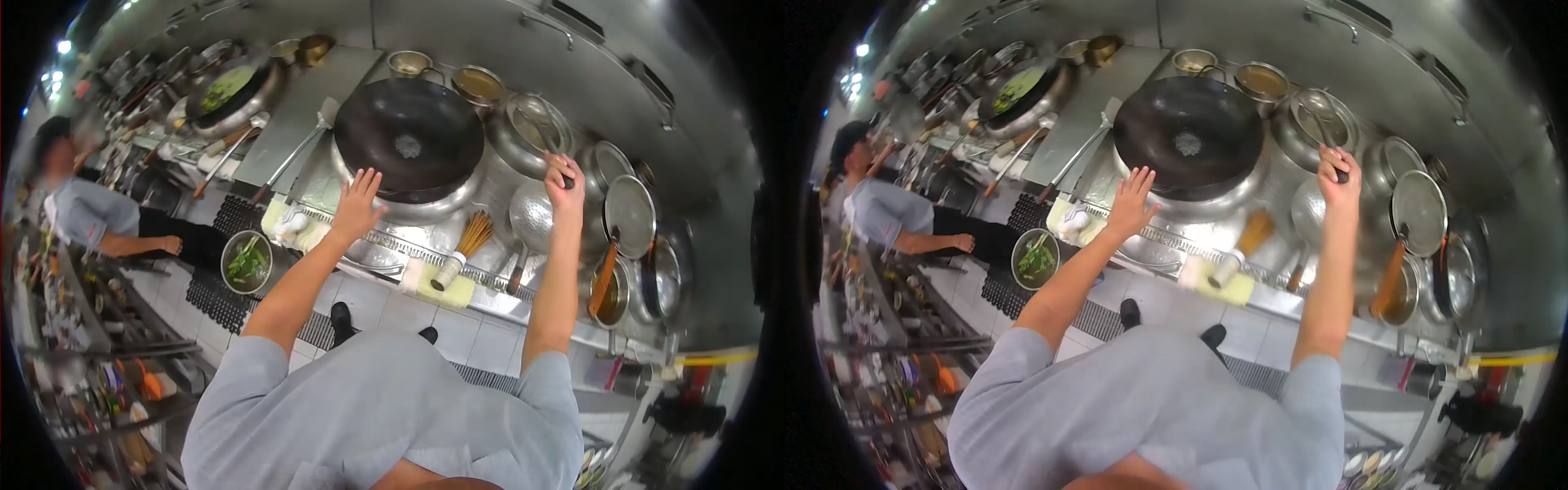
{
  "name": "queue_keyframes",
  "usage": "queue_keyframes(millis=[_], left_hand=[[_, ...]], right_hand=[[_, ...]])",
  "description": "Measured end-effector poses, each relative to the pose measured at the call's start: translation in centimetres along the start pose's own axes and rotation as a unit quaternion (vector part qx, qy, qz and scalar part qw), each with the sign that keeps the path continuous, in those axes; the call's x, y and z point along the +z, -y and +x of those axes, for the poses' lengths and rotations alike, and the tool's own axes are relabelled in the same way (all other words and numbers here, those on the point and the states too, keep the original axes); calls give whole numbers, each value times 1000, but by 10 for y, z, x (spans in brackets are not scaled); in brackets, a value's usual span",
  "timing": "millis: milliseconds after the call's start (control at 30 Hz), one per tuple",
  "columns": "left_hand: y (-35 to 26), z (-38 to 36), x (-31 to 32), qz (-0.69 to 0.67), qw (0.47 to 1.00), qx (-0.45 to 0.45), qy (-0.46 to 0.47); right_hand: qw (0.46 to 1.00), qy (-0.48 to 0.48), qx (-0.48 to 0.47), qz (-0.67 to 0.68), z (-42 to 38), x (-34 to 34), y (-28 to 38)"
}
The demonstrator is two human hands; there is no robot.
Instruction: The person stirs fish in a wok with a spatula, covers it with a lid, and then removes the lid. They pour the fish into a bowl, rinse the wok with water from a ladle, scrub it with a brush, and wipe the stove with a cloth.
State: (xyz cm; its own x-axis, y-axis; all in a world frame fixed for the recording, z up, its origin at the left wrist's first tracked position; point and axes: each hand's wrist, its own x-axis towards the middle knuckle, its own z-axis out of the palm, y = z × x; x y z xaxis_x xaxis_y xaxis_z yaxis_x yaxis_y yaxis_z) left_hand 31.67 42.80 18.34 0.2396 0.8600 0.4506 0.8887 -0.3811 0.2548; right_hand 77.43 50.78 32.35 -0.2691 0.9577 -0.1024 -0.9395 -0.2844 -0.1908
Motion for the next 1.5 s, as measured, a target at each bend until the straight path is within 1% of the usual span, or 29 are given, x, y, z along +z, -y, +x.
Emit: queue_keyframes(millis=[100,167,200,300,367,400,433,467,500,567,633,700,733,767,800,833,900,933,967,1000,1033,1067,1100,1167,1233,1300,1333,1400,1500], left_hand=[[18,2,22,-14,1000,18,14],[23,10,18,-76,996,49,9],[26,15,14,-107,992,64,8],[34,19,7,-158,980,112,-56],[40,25,18,-174,979,95,-36],[43,25,24,-182,979,90,-26],[46,25,23,-203,974,91,-30],[51,26,18,-222,970,89,-35],[54,27,16,-226,970,82,-21],[62,29,14,-227,971,72,10],[71,29,16,-235,970,68,1],[71,23,12,-245,968,63,4],[73,24,8,-249,966,65,11],[75,26,6,-251,966,67,14],[78,24,3,-254,963,75,51],[81,21,3,-250,962,101,39],[81,16,4,-236,960,148,14],[79,15,0,-224,964,138,44],[74,15,-4,-219,965,139,40],[70,14,-9,-213,967,139,36],[68,14,-14,-206,967,133,63],[66,14,-18,-201,967,125,90],[65,13,-15,-175,973,127,77],[64,7,-15,-126,983,115,65],[61,7,-19,-91,988,92,85],[56,9,-30,-82,988,79,103],[60,9,-30,-76,990,66,96],[60,6,-22,-81,991,52,88],[62,4,-21,-78,992,37,90]], right_hand=[[999,-39,2,27,-33,50,-63],[998,-68,-3,9,-56,62,-101],[998,-48,15,-35,-66,56,-113],[994,-82,24,-62,-103,73,-177],[990,-128,18,-63,-122,82,-212],[987,-129,37,-87,-127,73,-217],[970,-184,16,-161,-132,66,-222],[948,-196,-11,-250,-139,61,-229],[918,-208,-31,-336,-147,52,-238],[820,-341,-124,-442,-159,15,-268],[729,-392,-124,-547,-164,-57,-287],[429,-467,-130,-762,-163,-150,-295],[353,-447,-175,-803,-171,-169,-294],[354,-467,-146,-797,-178,-183,-291],[357,-483,-118,-791,-183,-196,-285],[362,-497,-88,-784,-188,-209,-280],[353,-500,-79,-787,-203,-235,-270],[344,-497,-75,-793,-210,-254,-259],[334,-490,-72,-802,-209,-269,-247],[255,-476,-29,-841,-200,-263,-239],[170,-456,8,-873,-187,-252,-233],[226,-444,-2,-867,-167,-253,-235],[281,-429,-9,-858,-145,-254,-237],[348,-400,16,-848,-101,-244,-252],[366,-386,70,-844,-86,-219,-277],[487,-416,46,-766,-83,-232,-278],[583,-432,23,-687,-85,-229,-275],[738,-458,-29,-494,-100,-203,-261],[862,-319,-154,-361,-111,-155,-238]])
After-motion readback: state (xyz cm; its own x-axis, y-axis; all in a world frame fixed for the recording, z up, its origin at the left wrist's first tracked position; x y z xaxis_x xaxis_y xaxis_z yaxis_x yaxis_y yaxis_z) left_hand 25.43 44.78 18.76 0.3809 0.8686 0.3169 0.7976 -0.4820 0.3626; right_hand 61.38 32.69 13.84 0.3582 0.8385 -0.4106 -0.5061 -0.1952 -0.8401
